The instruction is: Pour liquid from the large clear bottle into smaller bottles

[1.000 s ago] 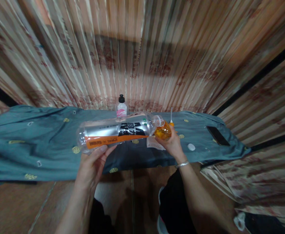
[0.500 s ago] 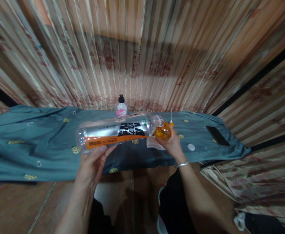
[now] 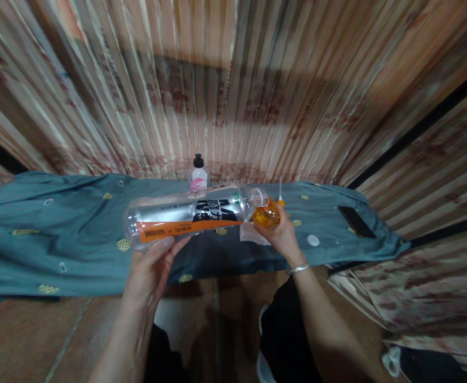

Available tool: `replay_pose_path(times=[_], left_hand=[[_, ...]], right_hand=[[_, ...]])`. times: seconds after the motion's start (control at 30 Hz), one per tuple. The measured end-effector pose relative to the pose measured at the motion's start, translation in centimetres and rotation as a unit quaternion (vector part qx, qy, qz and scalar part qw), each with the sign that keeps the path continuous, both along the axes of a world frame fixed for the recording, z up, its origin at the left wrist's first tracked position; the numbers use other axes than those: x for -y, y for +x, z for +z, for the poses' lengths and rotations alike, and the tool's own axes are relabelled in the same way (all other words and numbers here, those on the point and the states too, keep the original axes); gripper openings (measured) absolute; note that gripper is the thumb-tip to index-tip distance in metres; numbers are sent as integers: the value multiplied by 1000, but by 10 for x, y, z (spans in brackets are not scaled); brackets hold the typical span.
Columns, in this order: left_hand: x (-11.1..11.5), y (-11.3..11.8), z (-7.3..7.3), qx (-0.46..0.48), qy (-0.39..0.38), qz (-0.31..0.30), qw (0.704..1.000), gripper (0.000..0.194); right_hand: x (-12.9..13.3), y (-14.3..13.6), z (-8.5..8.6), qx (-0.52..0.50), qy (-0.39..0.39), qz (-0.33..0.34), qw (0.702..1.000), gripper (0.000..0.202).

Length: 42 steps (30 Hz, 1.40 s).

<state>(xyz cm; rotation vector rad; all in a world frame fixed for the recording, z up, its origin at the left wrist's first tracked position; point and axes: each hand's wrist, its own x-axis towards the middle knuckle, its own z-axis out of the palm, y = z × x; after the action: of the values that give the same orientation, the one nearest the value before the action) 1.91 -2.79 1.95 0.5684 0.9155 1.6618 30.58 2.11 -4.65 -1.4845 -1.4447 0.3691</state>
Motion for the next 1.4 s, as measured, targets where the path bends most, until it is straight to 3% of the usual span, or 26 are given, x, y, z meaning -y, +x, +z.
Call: replay_pose_path(times=[0.33, 0.8, 1.4], left_hand=[[0, 0, 1, 17, -14, 8, 1000, 50], [1, -2, -3, -22, 11, -4, 1000, 44], [3, 0, 4, -2, 8, -10, 1000, 45]], right_hand=[[1, -1, 3, 11, 7, 5, 1000, 73], [1, -1, 3, 12, 1, -1, 1000, 76], [1, -1, 3, -1, 2, 6, 1000, 75]])
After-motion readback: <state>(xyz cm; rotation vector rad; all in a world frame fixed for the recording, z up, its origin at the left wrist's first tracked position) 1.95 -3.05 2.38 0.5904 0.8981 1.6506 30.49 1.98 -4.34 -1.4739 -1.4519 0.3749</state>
